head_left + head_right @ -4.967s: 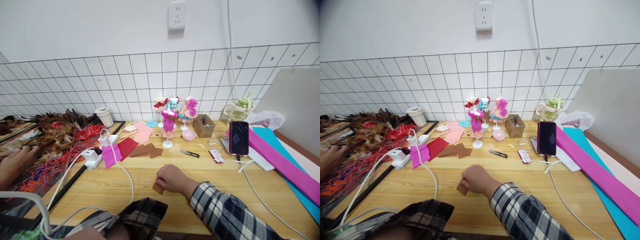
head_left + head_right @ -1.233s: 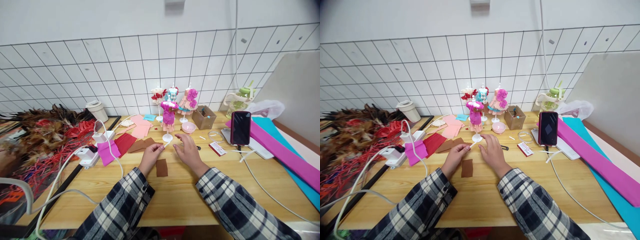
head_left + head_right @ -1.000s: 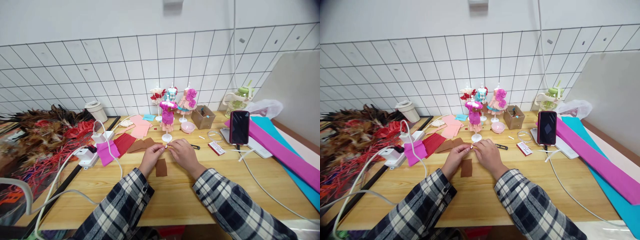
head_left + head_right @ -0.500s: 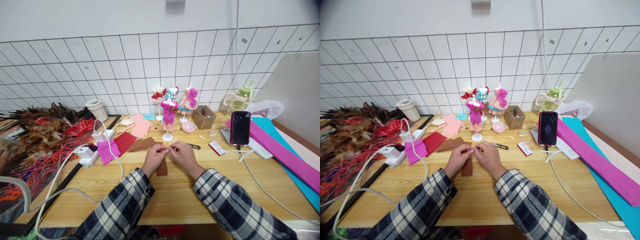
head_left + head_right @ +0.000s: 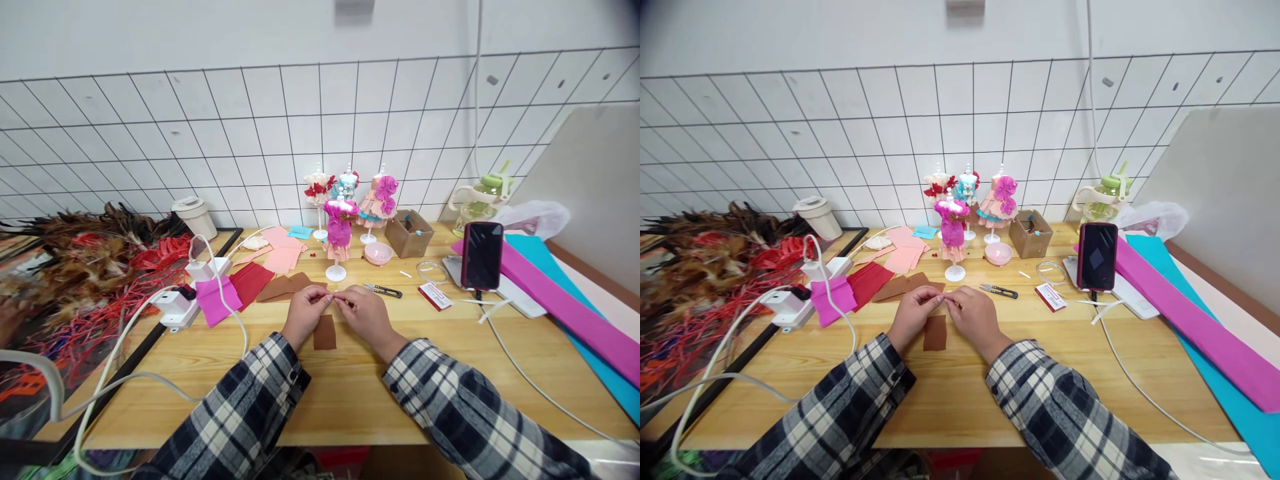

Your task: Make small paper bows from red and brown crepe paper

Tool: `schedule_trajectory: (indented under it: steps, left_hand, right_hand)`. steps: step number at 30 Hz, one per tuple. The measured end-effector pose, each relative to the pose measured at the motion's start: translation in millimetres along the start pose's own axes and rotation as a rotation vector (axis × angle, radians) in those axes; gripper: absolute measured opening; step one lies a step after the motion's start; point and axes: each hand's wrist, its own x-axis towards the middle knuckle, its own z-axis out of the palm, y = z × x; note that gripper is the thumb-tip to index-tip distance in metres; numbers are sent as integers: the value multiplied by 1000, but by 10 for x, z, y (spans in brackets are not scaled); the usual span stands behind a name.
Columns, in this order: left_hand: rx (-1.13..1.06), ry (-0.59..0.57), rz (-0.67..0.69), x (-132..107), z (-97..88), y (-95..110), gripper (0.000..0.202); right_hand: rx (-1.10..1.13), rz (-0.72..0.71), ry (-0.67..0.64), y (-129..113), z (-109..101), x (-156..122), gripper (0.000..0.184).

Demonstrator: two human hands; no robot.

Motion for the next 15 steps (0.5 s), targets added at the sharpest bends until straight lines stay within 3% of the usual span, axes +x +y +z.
schedule_trajectory:
  steps: [15]
  left_hand:
    - [63, -37, 38, 12, -40, 64, 11]
  right_hand:
    - [12, 9, -10, 63, 12, 2, 21]
